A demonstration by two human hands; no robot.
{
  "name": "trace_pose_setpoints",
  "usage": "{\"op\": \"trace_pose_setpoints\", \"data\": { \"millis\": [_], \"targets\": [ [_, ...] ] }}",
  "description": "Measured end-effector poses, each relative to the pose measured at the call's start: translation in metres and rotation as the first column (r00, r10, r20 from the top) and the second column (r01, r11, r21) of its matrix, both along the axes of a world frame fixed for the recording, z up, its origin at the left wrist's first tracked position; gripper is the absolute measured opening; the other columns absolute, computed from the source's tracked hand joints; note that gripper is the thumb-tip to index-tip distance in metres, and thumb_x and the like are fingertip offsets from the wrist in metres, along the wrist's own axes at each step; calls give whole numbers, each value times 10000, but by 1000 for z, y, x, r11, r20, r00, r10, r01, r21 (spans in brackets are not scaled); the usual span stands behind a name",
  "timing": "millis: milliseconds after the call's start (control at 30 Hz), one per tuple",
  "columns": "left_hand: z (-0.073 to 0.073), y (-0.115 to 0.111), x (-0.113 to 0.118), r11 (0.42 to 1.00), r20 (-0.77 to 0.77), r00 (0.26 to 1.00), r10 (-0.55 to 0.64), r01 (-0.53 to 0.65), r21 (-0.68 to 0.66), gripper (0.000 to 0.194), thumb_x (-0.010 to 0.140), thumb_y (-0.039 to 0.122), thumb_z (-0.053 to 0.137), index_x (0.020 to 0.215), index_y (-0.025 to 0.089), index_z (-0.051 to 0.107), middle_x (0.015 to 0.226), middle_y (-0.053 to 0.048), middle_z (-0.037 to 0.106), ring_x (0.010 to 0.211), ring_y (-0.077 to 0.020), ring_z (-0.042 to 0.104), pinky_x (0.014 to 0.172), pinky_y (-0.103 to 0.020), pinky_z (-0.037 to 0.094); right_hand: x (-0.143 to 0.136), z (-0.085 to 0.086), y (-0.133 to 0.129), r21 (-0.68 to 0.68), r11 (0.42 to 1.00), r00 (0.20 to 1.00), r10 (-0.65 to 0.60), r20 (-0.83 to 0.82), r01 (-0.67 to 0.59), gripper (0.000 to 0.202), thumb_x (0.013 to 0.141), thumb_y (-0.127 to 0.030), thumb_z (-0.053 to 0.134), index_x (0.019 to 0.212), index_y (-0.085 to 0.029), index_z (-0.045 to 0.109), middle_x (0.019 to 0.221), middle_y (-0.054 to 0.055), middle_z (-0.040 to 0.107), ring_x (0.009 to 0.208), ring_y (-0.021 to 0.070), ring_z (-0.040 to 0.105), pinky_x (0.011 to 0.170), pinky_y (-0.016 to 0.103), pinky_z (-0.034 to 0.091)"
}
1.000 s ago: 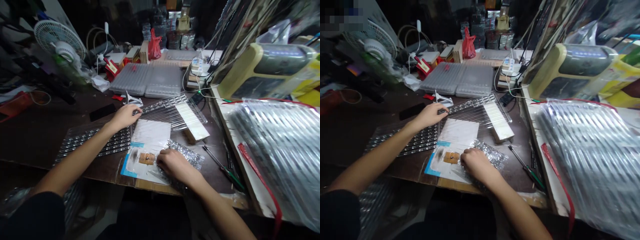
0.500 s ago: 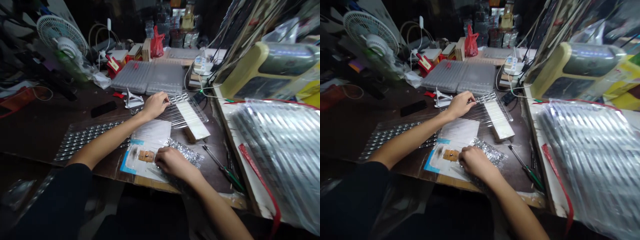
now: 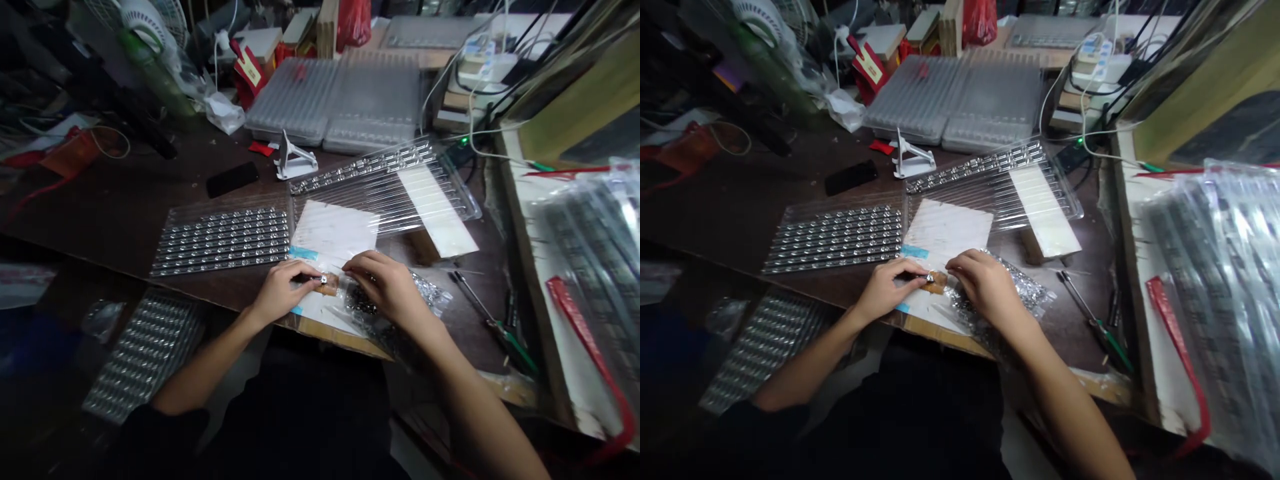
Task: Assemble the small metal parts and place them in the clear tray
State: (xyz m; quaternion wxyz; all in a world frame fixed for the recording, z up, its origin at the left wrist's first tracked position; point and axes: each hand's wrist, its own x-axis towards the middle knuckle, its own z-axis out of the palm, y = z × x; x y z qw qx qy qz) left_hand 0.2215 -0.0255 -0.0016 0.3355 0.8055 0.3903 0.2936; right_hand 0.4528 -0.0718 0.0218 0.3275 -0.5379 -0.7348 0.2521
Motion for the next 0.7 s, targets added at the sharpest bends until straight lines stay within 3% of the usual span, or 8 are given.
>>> {"op": "trace_pose_setpoints", "data": {
  "millis": [233,700],
  "targets": [
    [0,0,-1,998,-27,999,-32,34,58,52,871,244,686,868,203,719,895,-53,756,837,-199,682,799,-339,516,-9,-2,1,-20,1000,1000,19,-17,-19,214,923,-111,499,991,-182,689,967,84,719,882,194,672,802,309,523],
    [0,-1,0,998,-28,999,-34,35,56,63,873,267,679,881,224,725,876,-49,754,843,-211,682,809,-357,521,-17,-5,0,-105,991,996,84,29,-80,202,912,-154,512,970,-192,702,962,74,720,900,207,668,817,329,525]
  ]
}}
